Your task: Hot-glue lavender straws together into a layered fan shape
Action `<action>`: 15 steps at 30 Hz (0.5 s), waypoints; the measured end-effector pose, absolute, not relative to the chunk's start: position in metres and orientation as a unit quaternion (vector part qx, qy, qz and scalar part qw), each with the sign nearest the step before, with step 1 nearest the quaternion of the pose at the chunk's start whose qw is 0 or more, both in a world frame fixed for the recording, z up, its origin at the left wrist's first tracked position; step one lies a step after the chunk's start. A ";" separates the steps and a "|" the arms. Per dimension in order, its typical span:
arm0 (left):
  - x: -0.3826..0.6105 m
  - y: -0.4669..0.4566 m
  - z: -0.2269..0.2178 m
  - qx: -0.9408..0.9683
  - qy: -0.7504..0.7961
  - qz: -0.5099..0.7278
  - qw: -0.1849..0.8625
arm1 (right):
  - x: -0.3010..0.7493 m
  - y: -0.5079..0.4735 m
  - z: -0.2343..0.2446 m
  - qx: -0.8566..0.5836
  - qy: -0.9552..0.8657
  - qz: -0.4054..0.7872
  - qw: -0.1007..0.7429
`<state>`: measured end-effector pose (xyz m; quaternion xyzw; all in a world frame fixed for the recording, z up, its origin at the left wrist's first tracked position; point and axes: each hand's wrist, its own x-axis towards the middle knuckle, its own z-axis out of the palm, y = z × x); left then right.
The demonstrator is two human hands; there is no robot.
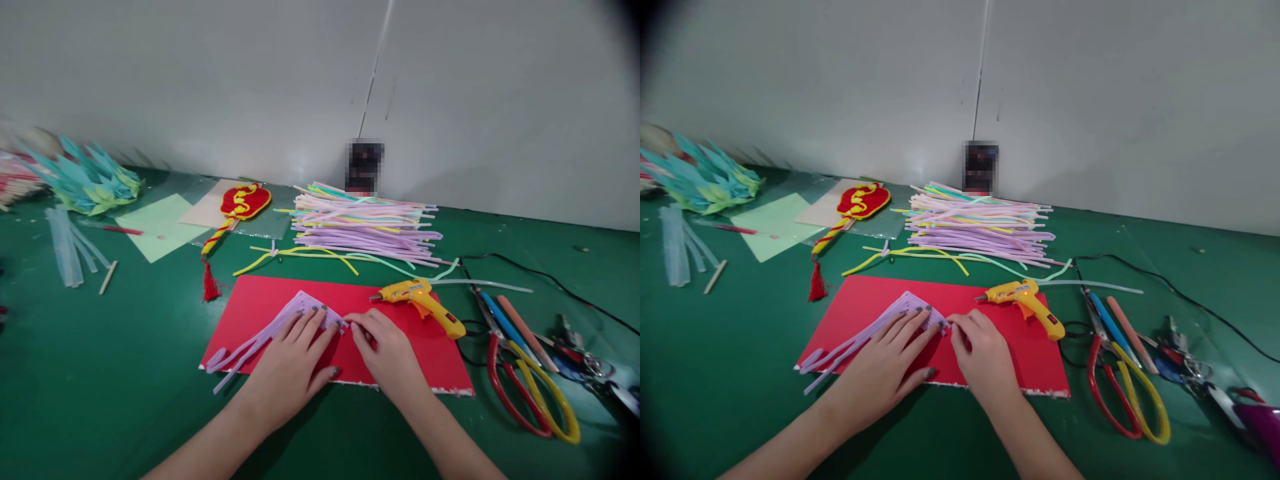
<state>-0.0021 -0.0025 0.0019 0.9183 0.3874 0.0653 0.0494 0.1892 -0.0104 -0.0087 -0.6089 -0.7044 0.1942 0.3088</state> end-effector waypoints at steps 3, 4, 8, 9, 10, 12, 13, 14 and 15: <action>-0.002 -0.003 0.001 0.918 0.387 0.074 0.050 | 0.189 -0.011 -0.009 -0.607 -0.718 0.165 0.299; -0.002 -0.003 0.001 0.918 0.386 0.075 0.050 | 0.190 -0.012 -0.009 -0.605 -0.723 0.154 0.295; -0.002 -0.002 0.000 0.918 0.385 0.082 0.051 | 0.190 -0.013 -0.008 -0.598 -0.738 0.123 0.288; -0.002 -0.002 0.000 0.918 0.385 0.085 0.052 | 0.190 -0.013 -0.008 -0.597 -0.739 0.120 0.288; -0.002 -0.002 0.000 0.917 0.385 0.088 0.052 | 0.190 -0.013 -0.008 -0.598 -0.739 0.120 0.288; -0.002 -0.002 0.001 0.918 0.385 0.084 0.050 | 0.190 -0.013 -0.008 -0.599 -0.737 0.124 0.286; -0.002 -0.003 0.001 0.918 0.386 0.080 0.049 | 0.190 -0.012 -0.008 -0.600 -0.737 0.127 0.284; -0.002 -0.003 0.001 0.918 0.386 0.077 0.049 | 0.190 -0.012 -0.007 -0.601 -0.736 0.128 0.284; -0.002 -0.003 0.001 0.918 0.387 0.074 0.049 | 0.190 -0.012 -0.007 -0.600 -0.736 0.129 0.285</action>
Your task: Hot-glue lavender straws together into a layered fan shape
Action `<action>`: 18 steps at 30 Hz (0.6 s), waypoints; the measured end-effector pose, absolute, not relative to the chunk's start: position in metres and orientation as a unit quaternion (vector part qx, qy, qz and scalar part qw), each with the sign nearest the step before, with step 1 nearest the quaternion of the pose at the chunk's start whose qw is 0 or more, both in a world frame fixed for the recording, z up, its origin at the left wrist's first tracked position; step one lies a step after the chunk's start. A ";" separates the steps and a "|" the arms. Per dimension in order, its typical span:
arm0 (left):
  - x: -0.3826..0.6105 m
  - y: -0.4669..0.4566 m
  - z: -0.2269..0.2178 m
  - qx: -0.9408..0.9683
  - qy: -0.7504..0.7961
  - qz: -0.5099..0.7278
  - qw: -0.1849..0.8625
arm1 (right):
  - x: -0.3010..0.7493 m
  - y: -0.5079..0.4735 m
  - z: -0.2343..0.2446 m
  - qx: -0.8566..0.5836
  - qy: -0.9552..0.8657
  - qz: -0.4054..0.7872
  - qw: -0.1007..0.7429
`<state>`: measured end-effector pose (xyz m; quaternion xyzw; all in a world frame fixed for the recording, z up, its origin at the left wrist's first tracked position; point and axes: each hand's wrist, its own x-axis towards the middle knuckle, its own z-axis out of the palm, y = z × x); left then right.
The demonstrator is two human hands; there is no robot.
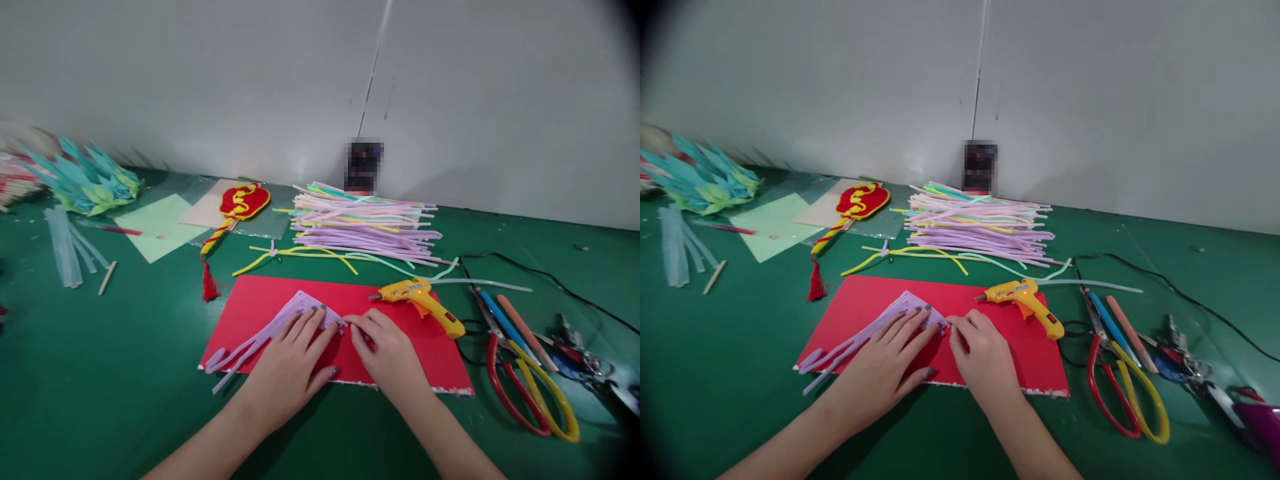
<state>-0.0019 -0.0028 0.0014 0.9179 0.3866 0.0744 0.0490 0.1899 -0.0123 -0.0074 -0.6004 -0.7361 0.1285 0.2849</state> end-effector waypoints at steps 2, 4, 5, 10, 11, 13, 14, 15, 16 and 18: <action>-0.002 -0.003 0.001 0.918 0.388 0.074 0.049 | 0.190 -0.012 -0.008 -0.599 -0.737 0.128 0.288; -0.002 -0.004 0.001 0.917 0.388 0.074 0.050 | 0.190 -0.012 -0.008 -0.598 -0.736 0.127 0.290; -0.002 -0.004 0.001 0.917 0.388 0.072 0.051 | 0.190 -0.012 -0.008 -0.599 -0.736 0.126 0.288; -0.001 -0.003 0.002 0.916 0.392 0.062 0.057 | 0.190 -0.012 -0.009 -0.606 -0.733 0.133 0.278; -0.001 -0.003 0.002 0.916 0.392 0.061 0.057 | 0.190 -0.012 -0.009 -0.607 -0.733 0.135 0.277; -0.001 -0.002 0.001 0.917 0.391 0.063 0.055 | 0.191 -0.012 -0.009 -0.607 -0.732 0.136 0.277; -0.002 -0.002 0.001 0.917 0.390 0.066 0.054 | 0.191 -0.012 -0.009 -0.607 -0.733 0.135 0.277; -0.002 -0.003 0.001 0.917 0.389 0.069 0.052 | 0.191 -0.012 -0.010 -0.606 -0.733 0.135 0.278; -0.002 -0.003 0.001 0.917 0.388 0.073 0.050 | 0.191 -0.012 -0.009 -0.606 -0.733 0.133 0.279; -0.002 -0.003 0.001 0.918 0.387 0.077 0.048 | 0.190 -0.012 -0.009 -0.604 -0.734 0.130 0.281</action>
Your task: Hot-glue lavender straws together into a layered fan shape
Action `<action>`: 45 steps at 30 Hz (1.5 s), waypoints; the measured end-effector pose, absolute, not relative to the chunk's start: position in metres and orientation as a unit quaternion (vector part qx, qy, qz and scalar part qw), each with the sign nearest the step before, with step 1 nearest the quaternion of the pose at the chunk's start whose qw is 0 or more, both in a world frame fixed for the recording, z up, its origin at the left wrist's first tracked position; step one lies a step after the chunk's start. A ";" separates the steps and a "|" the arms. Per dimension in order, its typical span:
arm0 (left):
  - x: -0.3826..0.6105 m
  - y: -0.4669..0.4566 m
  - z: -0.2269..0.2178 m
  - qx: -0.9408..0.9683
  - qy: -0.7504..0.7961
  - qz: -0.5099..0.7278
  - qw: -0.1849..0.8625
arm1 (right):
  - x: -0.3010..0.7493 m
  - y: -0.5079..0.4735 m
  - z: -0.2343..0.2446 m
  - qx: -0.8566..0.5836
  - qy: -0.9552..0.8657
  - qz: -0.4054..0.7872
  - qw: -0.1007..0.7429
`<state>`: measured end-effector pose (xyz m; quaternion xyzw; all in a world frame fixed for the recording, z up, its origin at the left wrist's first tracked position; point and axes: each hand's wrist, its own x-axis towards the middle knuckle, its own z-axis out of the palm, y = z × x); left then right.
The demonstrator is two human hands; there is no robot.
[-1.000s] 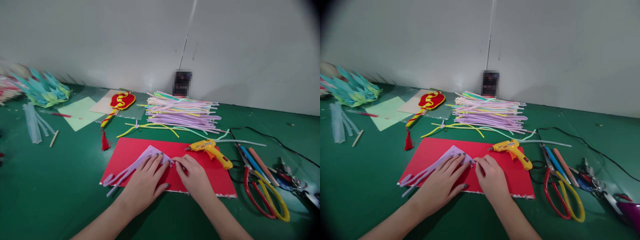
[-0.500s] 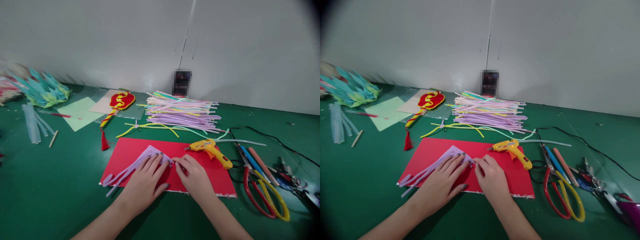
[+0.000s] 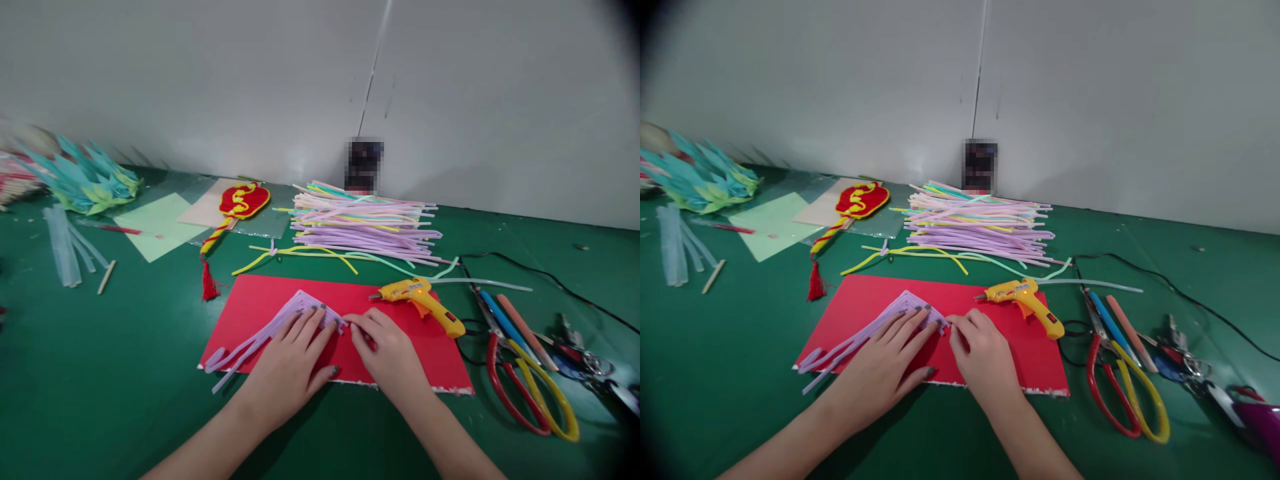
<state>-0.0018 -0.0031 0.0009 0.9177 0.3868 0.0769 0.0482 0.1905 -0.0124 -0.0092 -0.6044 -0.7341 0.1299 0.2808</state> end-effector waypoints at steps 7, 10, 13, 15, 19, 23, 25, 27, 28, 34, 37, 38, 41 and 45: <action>-0.002 -0.003 0.001 0.917 0.388 0.079 0.053 | 0.191 -0.012 -0.009 -0.602 -0.735 0.125 0.285; -0.002 -0.003 0.000 0.917 0.387 0.085 0.053 | 0.191 -0.012 -0.009 -0.600 -0.738 0.120 0.284; -0.002 -0.003 -0.001 0.917 0.388 0.082 0.053 | 0.191 -0.012 -0.009 -0.605 -0.736 0.119 0.280; -0.002 -0.003 0.000 0.917 0.388 0.079 0.053 | 0.190 -0.012 -0.008 -0.606 -0.734 0.123 0.279; -0.002 -0.003 0.001 0.917 0.389 0.071 0.049 | 0.191 -0.012 -0.009 -0.602 -0.734 0.134 0.284; -0.002 -0.003 0.000 0.918 0.387 0.078 0.047 | 0.191 -0.012 -0.010 -0.599 -0.735 0.127 0.291; -0.002 -0.003 0.000 0.917 0.388 0.079 0.050 | 0.190 -0.012 -0.010 -0.601 -0.735 0.122 0.291; -0.002 -0.003 0.000 0.917 0.388 0.079 0.051 | 0.190 -0.012 -0.009 -0.600 -0.735 0.120 0.291; -0.002 -0.003 0.000 0.917 0.388 0.079 0.052 | 0.191 -0.012 -0.008 -0.600 -0.736 0.122 0.289; -0.002 -0.004 0.001 0.916 0.391 0.071 0.052 | 0.195 -0.015 -0.004 -0.601 -0.738 0.148 0.268; -0.002 -0.004 0.002 0.915 0.392 0.081 0.054 | 0.197 -0.017 -0.003 -0.601 -0.737 0.157 0.266; -0.002 -0.003 0.002 0.915 0.392 0.083 0.055 | 0.198 -0.017 -0.002 -0.599 -0.737 0.160 0.268; -0.002 -0.003 0.001 0.915 0.391 0.080 0.052 | 0.199 -0.018 -0.002 -0.594 -0.734 0.177 0.275; -0.002 -0.003 0.001 0.917 0.390 0.072 0.051 | 0.199 -0.020 -0.003 -0.593 -0.741 0.168 0.266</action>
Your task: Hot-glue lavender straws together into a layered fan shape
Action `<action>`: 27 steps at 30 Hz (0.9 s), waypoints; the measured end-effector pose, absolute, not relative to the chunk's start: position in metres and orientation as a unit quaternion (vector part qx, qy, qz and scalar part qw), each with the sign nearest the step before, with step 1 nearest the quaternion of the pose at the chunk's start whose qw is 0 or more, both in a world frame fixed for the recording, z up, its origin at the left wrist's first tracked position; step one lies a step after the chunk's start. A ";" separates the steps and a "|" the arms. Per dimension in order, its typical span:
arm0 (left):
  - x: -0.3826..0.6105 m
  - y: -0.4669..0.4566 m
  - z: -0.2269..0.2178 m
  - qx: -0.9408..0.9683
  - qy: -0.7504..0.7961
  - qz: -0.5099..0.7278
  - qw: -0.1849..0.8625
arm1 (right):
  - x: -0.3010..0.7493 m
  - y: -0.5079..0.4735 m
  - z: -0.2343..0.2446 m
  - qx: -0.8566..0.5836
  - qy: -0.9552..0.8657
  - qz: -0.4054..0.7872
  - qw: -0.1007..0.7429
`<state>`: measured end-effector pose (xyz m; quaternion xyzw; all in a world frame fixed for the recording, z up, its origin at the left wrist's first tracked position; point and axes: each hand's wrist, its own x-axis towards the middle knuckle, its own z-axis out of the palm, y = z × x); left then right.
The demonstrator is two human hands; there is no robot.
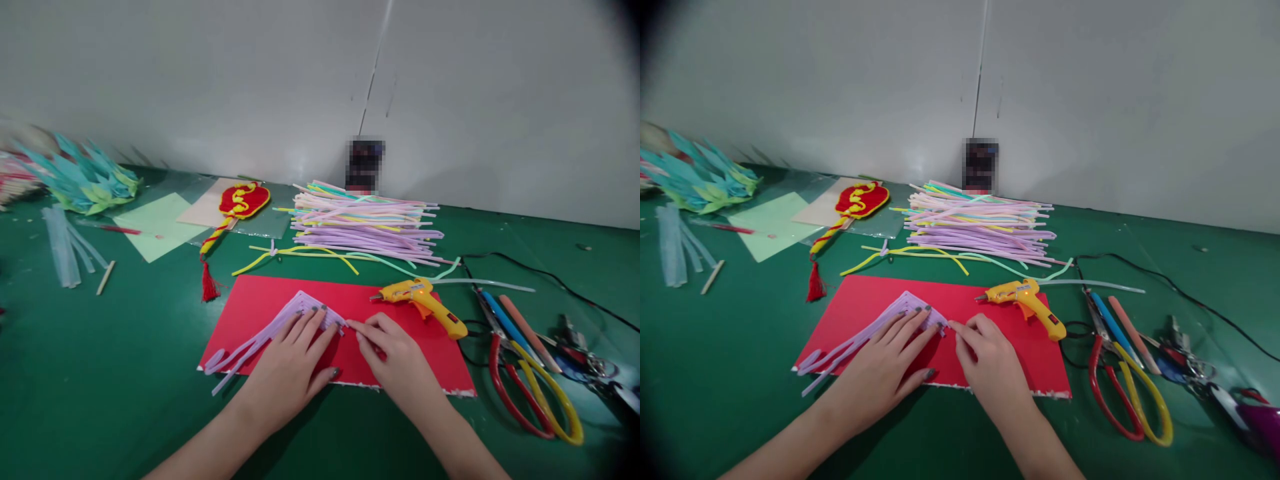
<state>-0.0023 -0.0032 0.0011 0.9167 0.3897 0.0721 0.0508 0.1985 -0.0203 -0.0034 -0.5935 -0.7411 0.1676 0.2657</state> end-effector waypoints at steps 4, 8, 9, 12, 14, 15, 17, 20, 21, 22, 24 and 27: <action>-0.002 -0.003 0.001 0.917 0.389 0.070 0.054 | 0.196 -0.026 -0.004 -0.595 -0.764 0.100 0.228; -0.002 -0.003 -0.001 0.916 0.391 0.078 0.054 | 0.194 -0.032 -0.004 -0.587 -0.781 0.045 0.208; -0.002 -0.003 -0.001 0.915 0.390 0.082 0.054 | 0.194 -0.034 -0.005 -0.584 -0.784 0.039 0.204; -0.002 -0.003 -0.001 0.916 0.388 0.085 0.052 | 0.194 -0.036 -0.006 -0.582 -0.789 0.025 0.196; -0.002 -0.003 -0.001 0.917 0.386 0.082 0.050 | 0.193 -0.036 -0.007 -0.581 -0.790 0.018 0.195; -0.002 -0.003 0.000 0.918 0.386 0.082 0.049 | 0.193 -0.036 -0.007 -0.580 -0.791 0.014 0.194; -0.002 -0.003 0.000 0.918 0.385 0.084 0.047 | 0.192 -0.036 -0.008 -0.580 -0.792 0.006 0.188; -0.002 -0.003 0.000 0.919 0.384 0.082 0.046 | 0.191 -0.037 -0.008 -0.581 -0.794 -0.002 0.177; -0.002 -0.003 -0.001 0.919 0.384 0.080 0.046 | 0.191 -0.037 -0.008 -0.581 -0.794 -0.002 0.176; -0.002 -0.003 -0.001 0.918 0.386 0.078 0.047 | 0.191 -0.037 -0.008 -0.581 -0.794 -0.002 0.176; -0.002 -0.004 -0.002 0.915 0.392 0.078 0.049 | 0.190 -0.037 -0.008 -0.582 -0.793 0.000 0.181; -0.002 -0.003 -0.002 0.914 0.394 0.079 0.048 | 0.191 -0.037 -0.008 -0.584 -0.790 0.004 0.184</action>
